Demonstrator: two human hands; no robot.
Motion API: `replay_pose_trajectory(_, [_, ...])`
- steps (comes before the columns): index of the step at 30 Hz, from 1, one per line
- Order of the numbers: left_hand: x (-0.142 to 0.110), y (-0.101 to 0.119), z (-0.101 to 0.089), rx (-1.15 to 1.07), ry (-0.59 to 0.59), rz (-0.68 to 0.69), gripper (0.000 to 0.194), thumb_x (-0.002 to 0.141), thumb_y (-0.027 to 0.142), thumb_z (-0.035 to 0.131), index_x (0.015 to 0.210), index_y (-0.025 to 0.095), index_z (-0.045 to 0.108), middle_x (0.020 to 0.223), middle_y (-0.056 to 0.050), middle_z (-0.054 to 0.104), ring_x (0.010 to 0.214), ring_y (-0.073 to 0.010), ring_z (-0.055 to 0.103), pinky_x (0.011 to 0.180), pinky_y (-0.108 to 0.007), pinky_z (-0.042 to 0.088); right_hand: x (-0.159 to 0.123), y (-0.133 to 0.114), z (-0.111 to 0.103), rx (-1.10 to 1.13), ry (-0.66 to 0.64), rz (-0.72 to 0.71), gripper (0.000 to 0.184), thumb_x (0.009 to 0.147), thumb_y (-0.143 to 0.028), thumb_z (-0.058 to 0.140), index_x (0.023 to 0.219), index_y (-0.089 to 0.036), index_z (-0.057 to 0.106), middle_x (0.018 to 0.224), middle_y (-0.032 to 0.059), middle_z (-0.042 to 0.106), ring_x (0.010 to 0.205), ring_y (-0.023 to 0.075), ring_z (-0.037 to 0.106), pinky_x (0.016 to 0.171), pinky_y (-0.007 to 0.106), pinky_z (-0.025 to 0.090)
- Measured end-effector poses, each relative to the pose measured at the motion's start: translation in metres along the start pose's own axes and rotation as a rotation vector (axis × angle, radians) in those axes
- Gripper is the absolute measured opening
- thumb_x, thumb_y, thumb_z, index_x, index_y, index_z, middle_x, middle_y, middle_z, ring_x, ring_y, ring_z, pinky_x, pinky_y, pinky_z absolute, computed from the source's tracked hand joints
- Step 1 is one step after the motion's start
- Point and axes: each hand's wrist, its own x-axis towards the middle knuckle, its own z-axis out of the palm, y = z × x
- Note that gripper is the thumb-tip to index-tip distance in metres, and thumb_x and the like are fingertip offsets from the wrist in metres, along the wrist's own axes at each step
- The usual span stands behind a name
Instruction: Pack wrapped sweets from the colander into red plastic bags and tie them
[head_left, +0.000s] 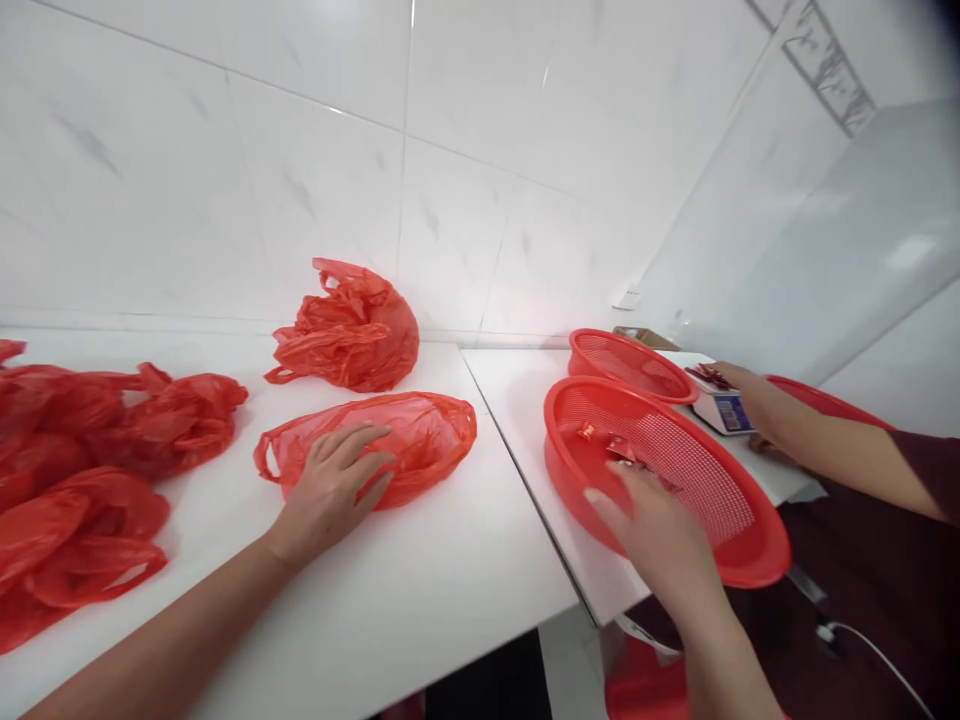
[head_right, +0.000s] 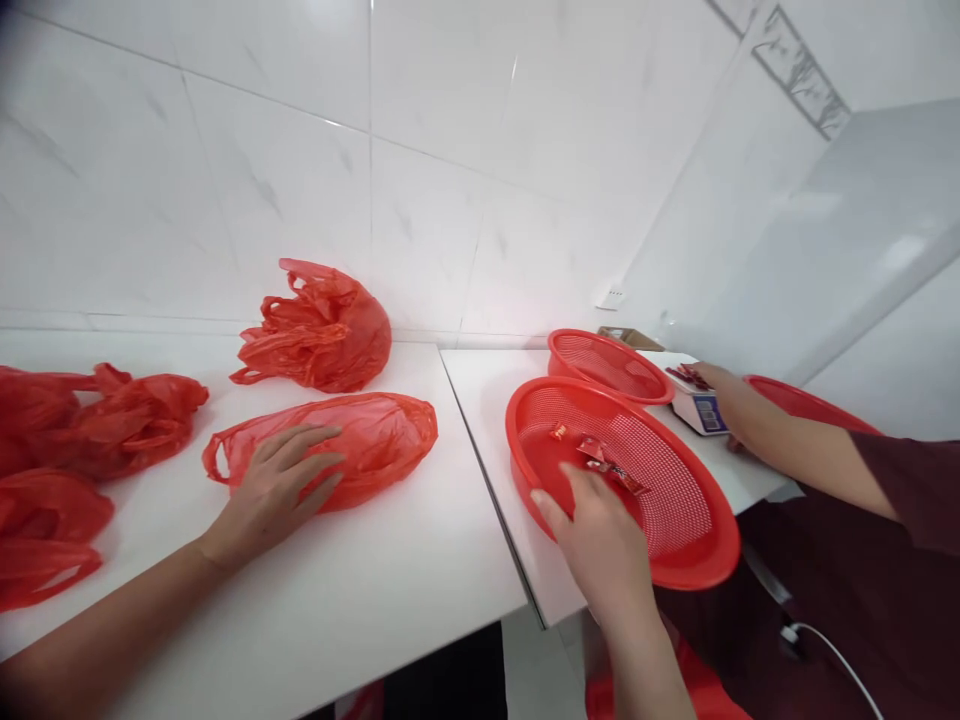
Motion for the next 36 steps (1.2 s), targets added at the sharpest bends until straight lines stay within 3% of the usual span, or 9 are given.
replay_pose_trajectory(3, [-0.001, 0.002, 0.002, 0.014, 0.007, 0.029, 0.016, 0.086, 0.027, 0.044, 0.092, 0.026, 0.059, 0.122, -0.002, 0.056, 0.118, -0.023, 0.046, 0.098, -0.045, 0.037, -0.03, 0.009, 0.015, -0.119, -0.186, -0.064, 0.035, 0.087, -0.044, 0.041, 0.107, -0.023, 0.059, 0.086, 0.0085, 0.068, 0.076, 0.0266, 0.063, 0.06, 0.034, 0.043])
replay_pose_trajectory(8, [-0.003, -0.006, 0.009, 0.033, -0.017, 0.023, 0.017, 0.086, 0.026, 0.043, 0.092, 0.027, 0.059, 0.123, -0.002, 0.055, 0.118, -0.0229, 0.045, 0.098, -0.044, 0.037, -0.067, 0.003, 0.041, -0.195, -0.06, -0.21, 0.031, 0.085, -0.023, 0.045, 0.114, -0.022, 0.055, 0.099, 0.0081, 0.066, 0.084, 0.0217, 0.062, 0.068, 0.03, 0.043])
replay_pose_trajectory(18, [-0.008, -0.006, 0.01, 0.089, -0.036, 0.056, 0.019, 0.087, 0.026, 0.042, 0.093, 0.026, 0.059, 0.123, -0.003, 0.054, 0.12, -0.0247, 0.043, 0.097, -0.047, 0.036, -0.059, 0.004, 0.029, -0.191, -0.078, -0.203, 0.031, 0.089, -0.032, 0.04, 0.115, -0.023, 0.056, 0.099, 0.0077, 0.066, 0.083, 0.0205, 0.063, 0.066, 0.028, 0.042])
replay_pose_trajectory(21, [-0.006, 0.003, 0.01, 0.111, 0.048, 0.107, 0.017, 0.086, 0.023, 0.045, 0.095, 0.026, 0.06, 0.125, -0.004, 0.053, 0.122, -0.026, 0.041, 0.101, -0.05, 0.031, -0.059, 0.003, 0.031, -0.188, -0.071, -0.214, 0.033, 0.09, -0.034, 0.039, 0.117, -0.023, 0.055, 0.101, 0.0086, 0.066, 0.086, 0.0214, 0.062, 0.067, 0.028, 0.043])
replay_pose_trajectory(24, [0.007, 0.034, 0.016, 0.018, 0.172, 0.114, 0.018, 0.084, 0.022, 0.05, 0.097, 0.028, 0.06, 0.125, -0.005, 0.052, 0.119, -0.0268, 0.044, 0.099, -0.049, 0.033, -0.061, 0.003, 0.036, -0.19, -0.053, -0.22, 0.035, 0.089, -0.036, 0.041, 0.117, -0.021, 0.056, 0.104, 0.0102, 0.065, 0.088, 0.0231, 0.062, 0.068, 0.03, 0.044])
replay_pose_trajectory(27, [0.029, 0.087, 0.03, -0.35, 0.077, 0.045, 0.026, 0.084, 0.025, 0.05, 0.111, 0.025, 0.052, 0.122, -0.008, 0.053, 0.108, -0.0222, 0.052, 0.091, -0.041, 0.043, -0.064, 0.004, 0.038, -0.176, -0.053, -0.221, 0.039, 0.087, -0.043, 0.044, 0.115, -0.02, 0.058, 0.104, 0.0113, 0.064, 0.089, 0.0251, 0.061, 0.071, 0.033, 0.046])
replay_pose_trajectory(30, [0.05, 0.141, 0.047, -0.817, -0.147, -0.329, 0.062, 0.078, 0.043, 0.058, 0.129, 0.02, 0.031, 0.107, -0.009, 0.058, 0.08, -0.0171, 0.06, 0.068, -0.033, 0.052, -0.07, 0.008, 0.038, -0.089, -0.082, -0.247, 0.044, 0.087, -0.049, 0.041, 0.116, -0.02, 0.058, 0.108, 0.0121, 0.063, 0.097, 0.0272, 0.059, 0.079, 0.037, 0.047])
replay_pose_trajectory(33, [0.056, 0.169, 0.064, -1.169, -0.347, -0.505, 0.047, 0.08, 0.046, 0.052, 0.114, 0.015, 0.042, 0.092, -0.007, 0.06, 0.066, -0.0143, 0.059, 0.05, -0.025, 0.048, -0.072, 0.021, 0.036, 0.075, -0.144, -0.271, 0.043, 0.09, -0.046, 0.035, 0.114, -0.022, 0.06, 0.115, 0.0104, 0.06, 0.11, 0.0256, 0.054, 0.089, 0.039, 0.044])
replay_pose_trajectory(36, [0.049, 0.175, 0.076, -1.303, -0.26, -0.525, 0.032, 0.079, 0.039, 0.055, 0.1, 0.015, 0.051, 0.085, -0.005, 0.06, 0.065, -0.0125, 0.056, 0.052, -0.022, 0.046, -0.059, 0.048, 0.029, 0.21, -0.1, -0.216, 0.043, 0.089, -0.046, 0.035, 0.117, -0.022, 0.058, 0.13, 0.0096, 0.048, 0.123, 0.0237, 0.043, 0.098, 0.038, 0.039])
